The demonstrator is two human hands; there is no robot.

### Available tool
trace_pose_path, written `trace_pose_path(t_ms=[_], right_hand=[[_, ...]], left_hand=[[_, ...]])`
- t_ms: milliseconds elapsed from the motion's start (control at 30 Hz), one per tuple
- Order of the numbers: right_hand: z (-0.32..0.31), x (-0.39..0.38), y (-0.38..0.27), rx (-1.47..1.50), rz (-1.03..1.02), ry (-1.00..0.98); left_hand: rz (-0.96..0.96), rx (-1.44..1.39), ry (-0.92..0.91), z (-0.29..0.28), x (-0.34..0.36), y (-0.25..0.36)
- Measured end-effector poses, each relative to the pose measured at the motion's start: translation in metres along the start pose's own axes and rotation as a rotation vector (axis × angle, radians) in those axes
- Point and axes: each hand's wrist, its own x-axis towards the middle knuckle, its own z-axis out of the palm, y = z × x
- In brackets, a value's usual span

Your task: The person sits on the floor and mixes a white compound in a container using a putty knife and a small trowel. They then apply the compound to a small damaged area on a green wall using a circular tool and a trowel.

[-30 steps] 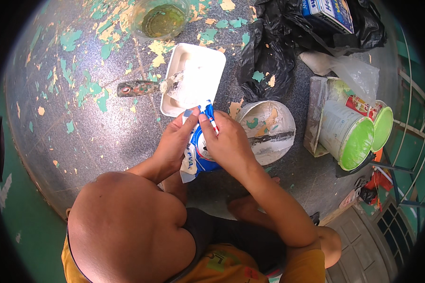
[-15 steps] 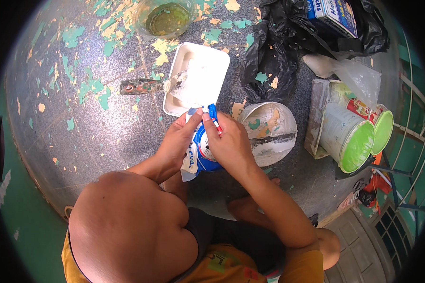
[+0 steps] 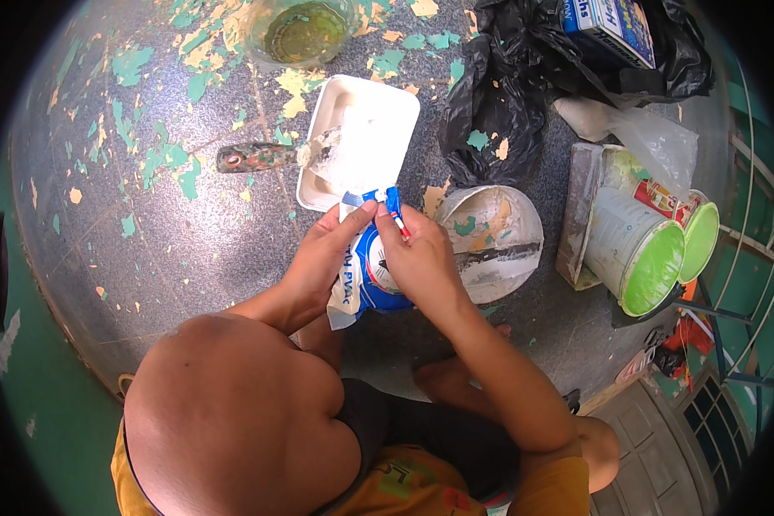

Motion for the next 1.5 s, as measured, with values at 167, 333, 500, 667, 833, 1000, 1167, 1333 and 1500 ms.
trace_pose_path(t_ms=[167, 333, 500, 667, 833, 1000, 1167, 1333, 1500], right_hand=[[0.0, 0.002, 0.015, -0.028, -0.057, -0.019], [-0.013, -0.002, 0.002, 0.02, 0.115, -0.183], [-0.036, -0.003, -0.024, -0.106, -0.144, -0.013], [-0.024, 0.023, -0.093, -0.515, -0.798, 0.098], [0.056, 0.053, -0.114, -0.867, -0.91, 0.018], [0.065, 0.064, -0.116, -0.981, -0.927, -0.003], [0.017, 0.058, -0.132, -0.813, -0.908, -0.065], [-0.031, 0.055, -0.132, -0.712, -1.032, 0.095], [-0.05, 0.046, -0.128, -0.211, -0.717, 0.04]], left_hand=[[-0.033, -0.001, 0.015, -0.001, 0.002, 0.0], [-0.06, 0.039, 0.033, 0.002, -0.004, 0.006], [-0.067, 0.021, 0.026, -0.003, -0.006, 0.011], [-0.014, 0.021, 0.028, 0.001, -0.013, 0.011], [0.3, 0.387, 0.357, 0.044, -0.019, 0.005], [-0.013, 0.166, 0.034, -0.008, -0.014, 0.01], [-0.088, 0.11, -0.067, -0.01, -0.016, 0.011], [-0.087, 0.193, -0.05, -0.007, -0.017, 0.016], [-0.019, 0.219, -0.041, -0.009, -0.017, 0.021]])
